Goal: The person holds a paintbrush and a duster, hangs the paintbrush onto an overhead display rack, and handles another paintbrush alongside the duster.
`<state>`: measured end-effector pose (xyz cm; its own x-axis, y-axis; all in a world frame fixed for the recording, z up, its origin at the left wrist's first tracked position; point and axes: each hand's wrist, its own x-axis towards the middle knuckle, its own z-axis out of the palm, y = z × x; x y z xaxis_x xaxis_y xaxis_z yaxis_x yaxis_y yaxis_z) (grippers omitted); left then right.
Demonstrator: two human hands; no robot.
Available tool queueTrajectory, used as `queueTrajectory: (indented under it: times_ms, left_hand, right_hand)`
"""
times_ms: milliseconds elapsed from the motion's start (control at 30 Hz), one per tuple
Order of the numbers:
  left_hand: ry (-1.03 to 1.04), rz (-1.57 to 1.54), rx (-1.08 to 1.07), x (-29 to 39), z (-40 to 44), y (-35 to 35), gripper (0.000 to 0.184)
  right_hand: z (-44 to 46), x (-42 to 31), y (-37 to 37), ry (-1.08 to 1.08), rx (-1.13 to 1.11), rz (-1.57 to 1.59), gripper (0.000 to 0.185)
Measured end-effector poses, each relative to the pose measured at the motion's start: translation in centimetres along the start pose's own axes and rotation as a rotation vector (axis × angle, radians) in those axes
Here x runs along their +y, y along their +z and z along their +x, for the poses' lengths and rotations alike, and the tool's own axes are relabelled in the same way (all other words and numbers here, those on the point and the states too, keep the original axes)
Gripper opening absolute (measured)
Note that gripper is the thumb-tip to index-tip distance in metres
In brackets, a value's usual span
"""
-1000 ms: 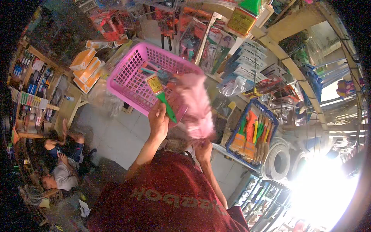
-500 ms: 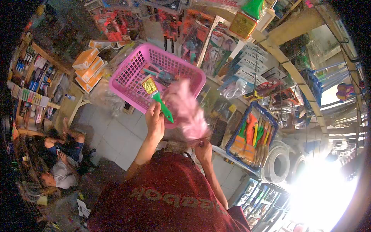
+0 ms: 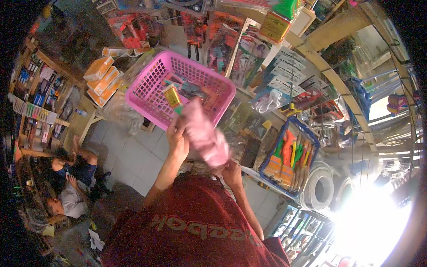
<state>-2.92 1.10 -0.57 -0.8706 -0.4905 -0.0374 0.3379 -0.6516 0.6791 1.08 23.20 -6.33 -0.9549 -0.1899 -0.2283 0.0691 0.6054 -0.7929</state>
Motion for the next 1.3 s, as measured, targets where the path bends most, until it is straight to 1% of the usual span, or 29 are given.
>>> queueTrajectory:
  times_ms: [67, 100, 133, 200, 233, 333, 367, 433, 467, 500, 533, 600, 633, 700, 733, 800, 833, 867, 933, 967, 1067, 1100, 1133, 1167, 1200, 1233, 1300]
  left_hand:
    - [-0.015, -0.036, 0.034, -0.1, 0.2, 0.2, 0.037]
    - [-0.02, -0.036, 0.033, 0.0, 0.0, 0.1, 0.036]
    - [-0.029, -0.032, 0.03, 0.2, -0.2, 0.0, 0.036]
    - [-0.041, 0.035, 0.1, 0.2, -0.4, 0.6, 0.037]
    - [-0.052, 0.067, 0.132, 0.1, -0.6, 0.9, 0.037]
    - [-0.031, -0.035, 0.007, -0.3, -0.4, -0.3, 0.04]
    - [-0.024, -0.032, 0.008, -0.5, -0.4, -0.7, 0.041]
    - [-0.011, -0.052, 0.008, -0.5, -0.6, -0.3, 0.041]
    - [-0.005, -0.063, 0.008, -0.5, -0.7, -0.1, 0.041]
    - [-0.071, 0.06, 0.058, 0.5, -1.2, 0.6, 0.042]
    - [-0.1, 0.116, 0.137, -0.9, -1.0, -0.8, 0.035]
    - [-0.064, -0.137, -0.004, -1.0, -0.3, -0.9, 0.034]
    - [-0.082, -0.183, -0.094, -0.6, -0.5, -1.2, 0.033]
    - [-0.093, -0.179, -0.037, 0.3, -0.9, 0.0, 0.034]
    - [-0.101, -0.179, -0.013, 0.6, -1.0, 0.6, 0.034]
    - [-0.181, -0.07, 0.133, 0.4, -1.1, -0.1, 0.045]
    - [-0.097, -0.072, 0.012, 0.7, -0.9, 0.4, 0.049]
    - [-0.129, -0.175, -0.029, -0.2, -0.6, -1.5, 0.047]
    - [-0.156, -0.196, -0.047, 1.0, -0.8, -0.5, 0.05]
    - [-0.15, -0.199, -0.045, 1.2, -1.0, -0.3, 0.051]
    - [-0.12, -0.196, -0.022, 1.2, -0.9, 0.2, 0.054]
    - [-0.1, -0.183, 0.002, 1.0, -0.7, 0.3, 0.055]
    - [-0.081, -0.17, 0.027, 0.8, -0.5, 0.3, 0.055]
    - [-0.138, -0.209, -0.053, 1.3, -0.8, -0.2, 0.047]
    - [-0.125, -0.191, -0.031, 1.2, -0.7, -0.2, 0.045]
    - [-0.118, -0.168, -0.007, 1.1, -0.7, -0.3, 0.043]
    - [-0.107, -0.14, 0.037, 0.9, -0.9, -0.1, 0.043]
  right_hand:
    - [0.3, -0.8, 0.1, 0.026, 0.122, 0.066, 0.02]
    - [0.5, 1.5, 0.8, 0.044, 0.126, 0.115, 0.019]
    - [0.5, 1.7, 1.0, -0.049, 0.102, 0.124, 0.018]
    - [0.5, 1.8, 1.1, -0.24, 0.064, 0.14, 0.016]
    - [0.2, 1.8, 0.7, -0.083, -0.007, -0.096, 0.015]
    - [0.2, 0.6, 0.6, 0.017, 0.186, 0.02, 0.016]
    - [0.3, 1.0, 0.8, 0.024, 0.227, 0.057, 0.018]
    - [0.4, 0.1, 2.3, -0.167, 0.33, 0.382, 0.016]
    - [0.2, 0.0, 1.8, -0.146, 0.254, 0.244, 0.015]
    - [0.0, -0.1, 1.3, -0.135, 0.179, 0.1, 0.014]
    - [-0.3, -0.3, 0.8, -0.136, 0.104, -0.04, 0.014]
    - [-0.2, -0.7, 1.3, -0.08, 0.269, -0.025, 0.015]
    - [-0.2, -1.0, 1.1, -0.078, 0.242, 0.037, 0.015]
    - [-0.8, -1.9, 0.9, -0.062, 0.192, 0.169, 0.014]
    - [-0.7, -1.7, 1.0, -0.079, 0.139, 0.115, 0.015]
    - [-0.7, -0.5, 1.2, -0.11, 0.032, 0.002, 0.016]
    - [-0.3, 0.8, 2.2, -0.096, 0.13, -0.025, 0.016]
    - [-0.2, 2.1, 2.6, -0.068, 0.149, 0.086, 0.016]
    - [0.1, 1.5, 2.5, -0.02, 0.179, 0.313, 0.015]
    - [-0.2, 1.3, 2.2, 0.038, 0.242, 0.052, 0.014]
    - [-0.3, 0.1, 1.5, -0.217, 0.047, 0.07, 0.011]
    - [-0.1, 0.0, 1.9, -0.171, 0.059, 0.024, 0.014]
    - [-0.2, 0.0, 2.0, -0.108, 0.109, 0.043, 0.015]
    - [-0.3, -0.1, 2.0, -0.048, 0.158, 0.059, 0.016]
    - [-0.3, -0.9, 1.8, 0.011, 0.203, 0.076, 0.017]
    - [-0.2, 1.2, 2.6, 0.057, 0.168, 0.196, 0.019]
    - [-0.5, 1.5, 3.0, -0.062, 0.13, 0.186, 0.019]
